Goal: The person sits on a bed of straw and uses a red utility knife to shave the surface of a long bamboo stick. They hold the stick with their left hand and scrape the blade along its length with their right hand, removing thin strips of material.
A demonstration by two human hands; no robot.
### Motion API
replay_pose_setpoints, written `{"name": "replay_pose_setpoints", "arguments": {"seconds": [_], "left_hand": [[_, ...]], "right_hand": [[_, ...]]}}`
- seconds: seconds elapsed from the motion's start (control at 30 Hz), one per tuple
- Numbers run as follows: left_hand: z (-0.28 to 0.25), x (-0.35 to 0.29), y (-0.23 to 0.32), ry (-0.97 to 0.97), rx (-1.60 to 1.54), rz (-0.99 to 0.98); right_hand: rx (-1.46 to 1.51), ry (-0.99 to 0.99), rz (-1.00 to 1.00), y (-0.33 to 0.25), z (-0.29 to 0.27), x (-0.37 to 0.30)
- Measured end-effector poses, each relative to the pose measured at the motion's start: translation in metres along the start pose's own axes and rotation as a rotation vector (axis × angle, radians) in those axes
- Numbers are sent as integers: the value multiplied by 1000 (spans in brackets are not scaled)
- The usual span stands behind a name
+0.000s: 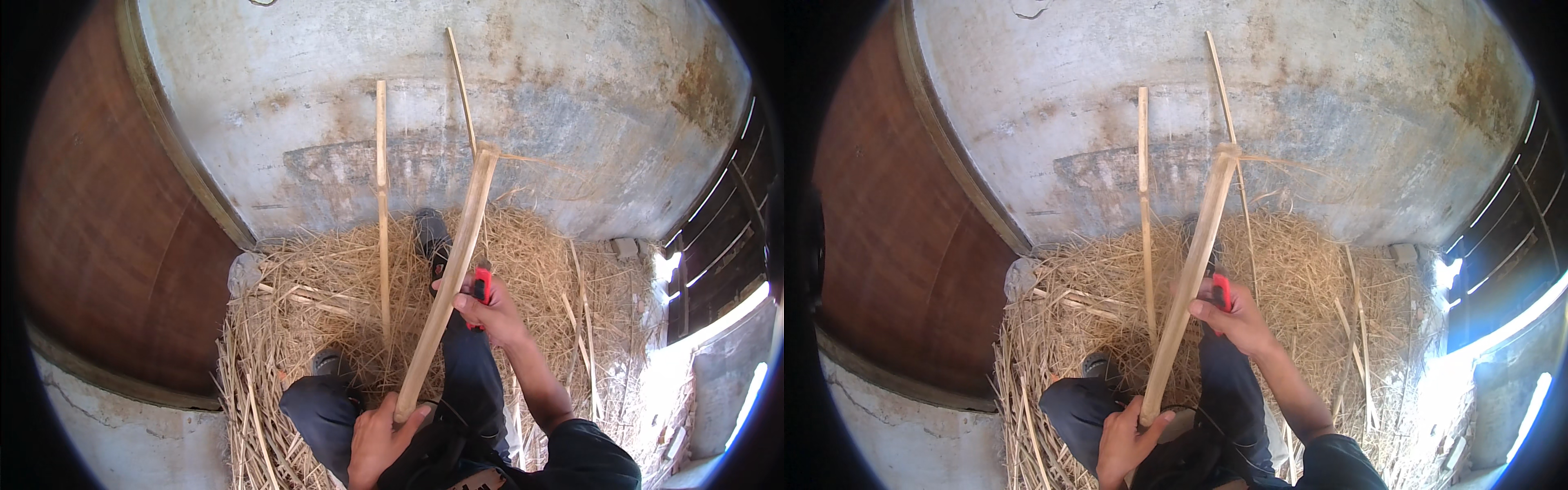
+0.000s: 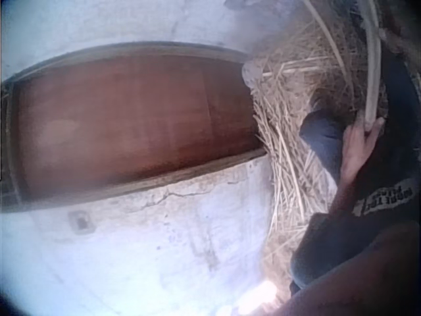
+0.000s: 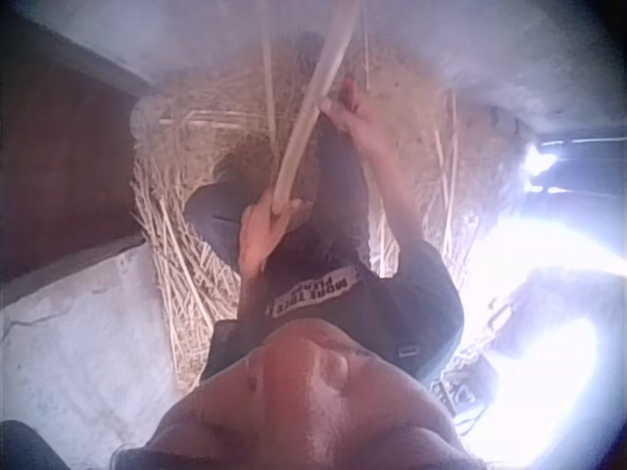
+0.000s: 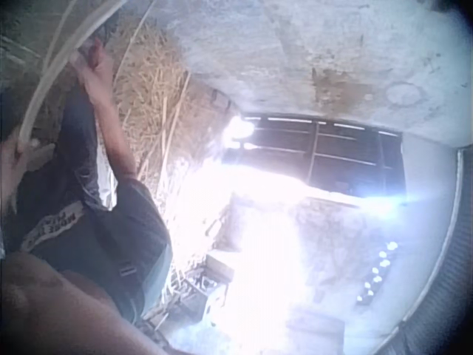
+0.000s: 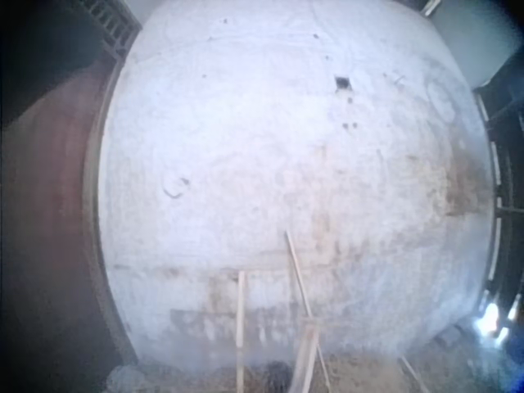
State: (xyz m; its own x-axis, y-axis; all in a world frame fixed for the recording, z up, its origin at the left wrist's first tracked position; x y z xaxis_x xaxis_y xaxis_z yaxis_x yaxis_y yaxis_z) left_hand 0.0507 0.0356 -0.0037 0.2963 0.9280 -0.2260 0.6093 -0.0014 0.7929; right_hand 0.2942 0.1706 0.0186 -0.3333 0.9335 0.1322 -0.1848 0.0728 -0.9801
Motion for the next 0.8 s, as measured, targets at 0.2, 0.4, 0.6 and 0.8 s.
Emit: {"name": "replay_pose_setpoints", "arguments": {"seconds": [0.2,0.4,0.6,0.8], "left_hand": [[4,20,26,176,-500,228],[0,35,36,239,-378,163],[-10,25,48,356,-332,118],[-18,21,61,404,-289,171]], "right_hand": [[93,-38,-13,1,11,-2],[-123,-28,-112,-23,15,-11],[-827,63,-432,-23,12,-37],[-1140,37,-563,-33,30,-43]]}}
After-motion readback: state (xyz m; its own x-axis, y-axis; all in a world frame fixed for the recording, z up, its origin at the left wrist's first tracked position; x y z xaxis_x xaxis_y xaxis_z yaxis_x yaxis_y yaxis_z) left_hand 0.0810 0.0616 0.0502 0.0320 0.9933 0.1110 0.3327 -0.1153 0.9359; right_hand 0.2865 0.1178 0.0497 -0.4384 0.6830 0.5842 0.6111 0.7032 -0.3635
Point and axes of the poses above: each hand's wrist, its own x-axis towards the middle knuckle, its own z-axis out of the palm, y = z × x, the point moved 3 cm from there along x, towards the middle knuckle, and after that the axes turned 9 degrees about -y, right-handed, at the moved point
